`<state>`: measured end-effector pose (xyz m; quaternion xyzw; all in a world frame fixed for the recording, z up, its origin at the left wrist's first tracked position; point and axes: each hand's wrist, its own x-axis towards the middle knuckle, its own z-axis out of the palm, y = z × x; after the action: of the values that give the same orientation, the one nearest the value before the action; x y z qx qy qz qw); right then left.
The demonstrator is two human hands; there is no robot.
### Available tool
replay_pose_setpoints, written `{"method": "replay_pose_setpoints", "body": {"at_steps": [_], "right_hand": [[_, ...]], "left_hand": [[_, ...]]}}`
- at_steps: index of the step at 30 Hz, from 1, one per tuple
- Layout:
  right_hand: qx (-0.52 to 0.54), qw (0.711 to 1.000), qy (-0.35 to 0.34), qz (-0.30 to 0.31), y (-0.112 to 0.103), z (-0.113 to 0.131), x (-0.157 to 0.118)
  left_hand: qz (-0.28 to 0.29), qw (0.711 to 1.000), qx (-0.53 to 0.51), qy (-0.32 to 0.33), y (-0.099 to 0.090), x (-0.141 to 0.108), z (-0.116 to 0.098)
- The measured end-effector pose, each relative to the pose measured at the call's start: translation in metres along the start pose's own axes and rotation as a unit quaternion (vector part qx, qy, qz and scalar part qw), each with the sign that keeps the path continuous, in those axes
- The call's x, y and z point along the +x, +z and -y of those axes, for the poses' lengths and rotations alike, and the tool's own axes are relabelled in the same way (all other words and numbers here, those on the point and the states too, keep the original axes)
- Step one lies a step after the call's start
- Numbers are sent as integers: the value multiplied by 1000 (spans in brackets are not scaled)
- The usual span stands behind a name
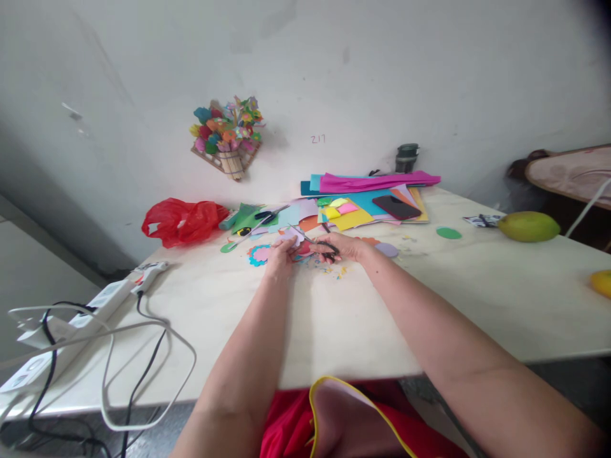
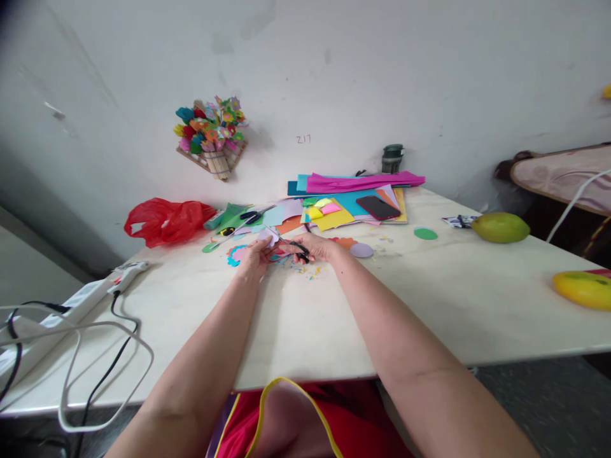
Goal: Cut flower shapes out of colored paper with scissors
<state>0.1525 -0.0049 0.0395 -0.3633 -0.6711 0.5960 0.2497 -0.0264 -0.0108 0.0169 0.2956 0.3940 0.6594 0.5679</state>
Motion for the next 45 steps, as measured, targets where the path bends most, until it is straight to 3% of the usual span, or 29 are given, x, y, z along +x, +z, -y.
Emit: {"method": "replay_pose_setpoints", "body": {"at_steps": [18, 45], "right_hand": [[3, 999, -42, 4, 0, -5, 3], [15, 1000, -5, -11, 3, 3, 0]], "left_hand": [[-1, 1000, -15, 2, 1, 0, 1], [-2, 1000, -8, 7, 2, -1, 0]]}}
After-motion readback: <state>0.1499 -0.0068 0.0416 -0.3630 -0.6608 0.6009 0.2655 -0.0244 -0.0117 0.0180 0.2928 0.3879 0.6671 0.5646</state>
